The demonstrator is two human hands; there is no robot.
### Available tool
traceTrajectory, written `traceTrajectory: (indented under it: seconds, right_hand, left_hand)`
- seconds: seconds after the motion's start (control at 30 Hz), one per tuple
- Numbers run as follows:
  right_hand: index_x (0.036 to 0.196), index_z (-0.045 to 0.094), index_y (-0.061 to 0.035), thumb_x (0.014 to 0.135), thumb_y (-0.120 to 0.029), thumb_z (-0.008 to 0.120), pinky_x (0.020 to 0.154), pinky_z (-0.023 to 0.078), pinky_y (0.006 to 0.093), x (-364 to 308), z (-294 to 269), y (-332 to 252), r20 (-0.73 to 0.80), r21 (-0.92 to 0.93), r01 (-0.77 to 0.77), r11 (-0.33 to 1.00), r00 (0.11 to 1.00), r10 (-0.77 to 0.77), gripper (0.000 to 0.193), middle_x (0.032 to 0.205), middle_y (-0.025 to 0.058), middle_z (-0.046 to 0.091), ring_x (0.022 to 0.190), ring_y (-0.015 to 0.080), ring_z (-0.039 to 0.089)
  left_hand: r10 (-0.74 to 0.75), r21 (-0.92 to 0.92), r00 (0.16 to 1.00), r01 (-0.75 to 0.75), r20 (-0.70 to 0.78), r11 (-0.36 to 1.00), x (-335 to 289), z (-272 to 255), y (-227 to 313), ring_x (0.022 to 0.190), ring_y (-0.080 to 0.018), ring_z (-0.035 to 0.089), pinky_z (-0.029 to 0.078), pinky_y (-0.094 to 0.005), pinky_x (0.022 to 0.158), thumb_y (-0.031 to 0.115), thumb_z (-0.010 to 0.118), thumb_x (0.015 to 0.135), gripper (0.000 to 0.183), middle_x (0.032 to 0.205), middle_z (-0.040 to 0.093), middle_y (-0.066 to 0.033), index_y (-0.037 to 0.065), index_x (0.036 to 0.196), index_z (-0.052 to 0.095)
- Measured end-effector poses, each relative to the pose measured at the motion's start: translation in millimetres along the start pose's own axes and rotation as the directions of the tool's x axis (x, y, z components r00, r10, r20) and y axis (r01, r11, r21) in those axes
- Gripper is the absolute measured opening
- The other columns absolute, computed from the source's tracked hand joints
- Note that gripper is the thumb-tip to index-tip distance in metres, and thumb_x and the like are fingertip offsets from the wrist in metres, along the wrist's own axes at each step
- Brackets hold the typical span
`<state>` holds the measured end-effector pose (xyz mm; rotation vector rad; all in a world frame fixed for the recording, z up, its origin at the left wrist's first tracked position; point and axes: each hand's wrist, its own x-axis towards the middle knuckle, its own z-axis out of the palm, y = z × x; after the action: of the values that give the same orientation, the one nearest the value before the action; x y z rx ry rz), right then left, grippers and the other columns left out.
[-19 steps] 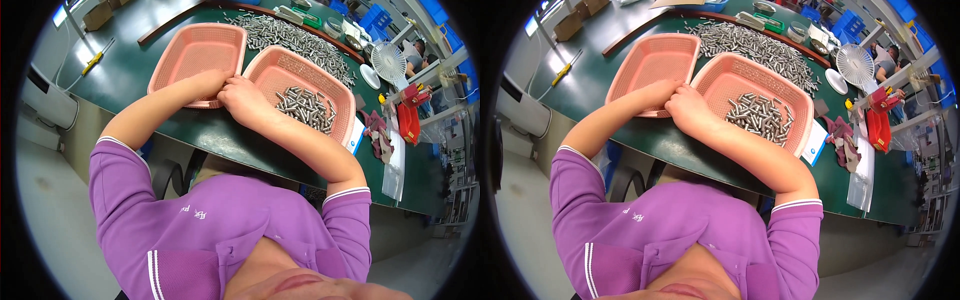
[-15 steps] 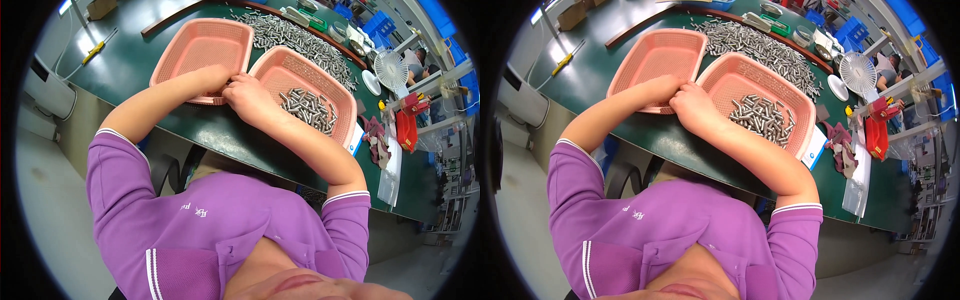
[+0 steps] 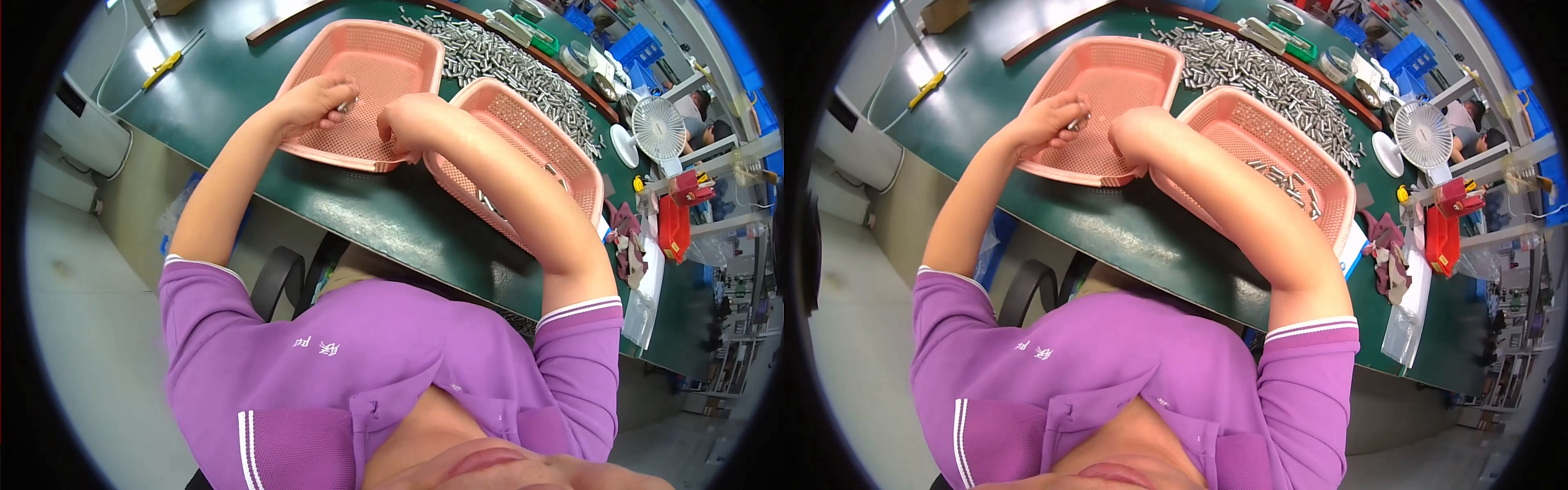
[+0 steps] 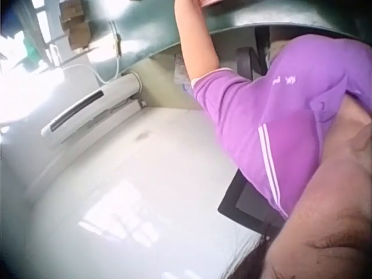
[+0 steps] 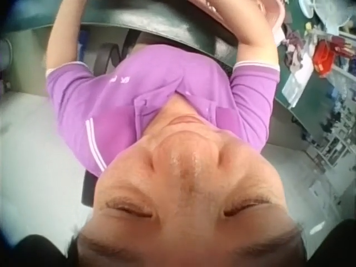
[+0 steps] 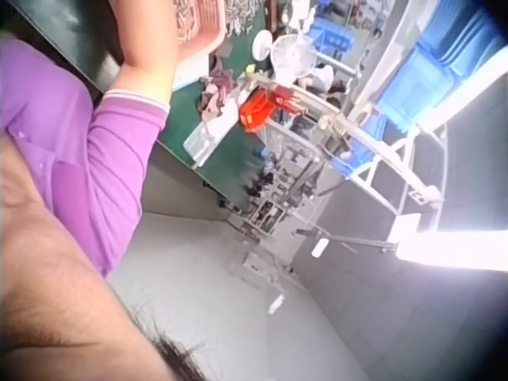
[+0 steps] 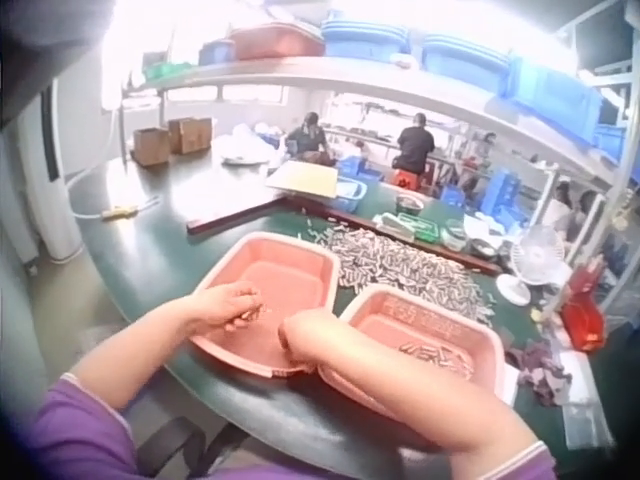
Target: The person sorts small metal parts into pink baskets by hand.
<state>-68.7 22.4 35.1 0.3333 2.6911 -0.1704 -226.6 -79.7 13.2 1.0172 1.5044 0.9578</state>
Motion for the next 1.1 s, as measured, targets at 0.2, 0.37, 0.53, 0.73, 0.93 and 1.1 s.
traceTrajectory:
  seconds: [0.2,0.37,0.53,0.73,0.93,1.1]
  right_hand:
    - [0.087,0.063,-0.0006,0.073,-0.006,0.055,0.058,0.052,0.0367,15,-2,-14,0.084,0.189,-0.191,0.963,0.98,0.178,0.017,0.074,0.0138,0.064,0.067,0.0265,0.065]
    - [0.086,0.062,-0.0042,0.074,-0.008,0.053,0.068,0.05,0.0366,19,12,8,-0.166,0.114,-0.007,0.993,0.986,0.026,0.015,0.076,0.013,0.062,0.075,0.0264,0.063]
    - [0.091,0.062,-0.0048,0.077,-0.012,0.048,0.076,0.047,0.0385,-23,7,-10,-0.37,0.365,0.197,0.91,0.928,-0.052,0.021,0.086,0.015,0.059,0.085,0.0304,0.058]
    - [0.075,0.059,-0.0023,0.076,-0.017,0.055,0.073,0.046,0.0398,-49,39,-35,-0.54,-0.029,0.22,0.975,0.817,-0.201,0.016,0.084,0.0131,0.052,0.082,0.0305,0.054]
    - [0.079,0.06,-0.0036,0.074,-0.012,0.053,0.074,0.047,0.0386,1,30,-24,-0.702,-0.102,0.137,0.985,0.691,-0.169,0.012,0.087,0.0123,0.053,0.084,0.029,0.055]
    - [0.101,0.057,-0.0007,0.079,-0.011,0.051,0.081,0.044,0.0424,-28,38,-1,-0.753,0.342,0.196,0.919,0.643,0.143,0.025,0.097,0.0182,0.053,0.092,0.0354,0.053]
  left_hand:
    - [0.171,-0.923,0.985,-0.052,0.016,0.382,-11,-15,-16,0.058,-0.0064,0.039,0.036,-0.0133,0.037,0.014,0.043,0.092,0.021,0.086,0.045,-0.0111,-0.004,0.103,0.041]
    - [0.261,-0.974,0.965,-0.024,0.037,0.227,-8,-20,-18,0.061,-0.0081,0.041,0.04,-0.0146,0.041,0.015,0.042,0.093,0.026,0.087,0.044,-0.0127,-0.01,0.102,0.039]
    - [0.27,-0.998,0.962,-0.042,-0.03,0.041,-10,-25,-30,0.063,-0.0094,0.045,0.043,-0.0149,0.043,0.012,0.042,0.093,0.021,0.091,0.046,-0.017,-0.008,0.096,0.041]
    - [0.354,-0.979,0.935,0.078,0.006,-0.189,-16,-24,-23,0.069,-0.012,0.046,0.045,-0.0176,0.049,0.01,0.041,0.092,0.019,0.097,0.044,-0.0168,-0.008,0.097,0.041]
    - [0.394,-0.992,0.914,0.123,0.099,-0.038,-35,8,13,0.066,-0.0121,0.042,0.04,-0.0183,0.039,0.015,0.039,0.094,0.022,0.096,0.04,-0.0123,-0.006,0.1,0.041]
    - [0.372,-0.979,0.905,0.194,0.205,0.069,-29,47,29,0.063,-0.011,0.042,0.034,-0.0171,0.032,0.021,0.036,0.096,0.027,0.095,0.04,-0.0121,-0.005,0.101,0.042]
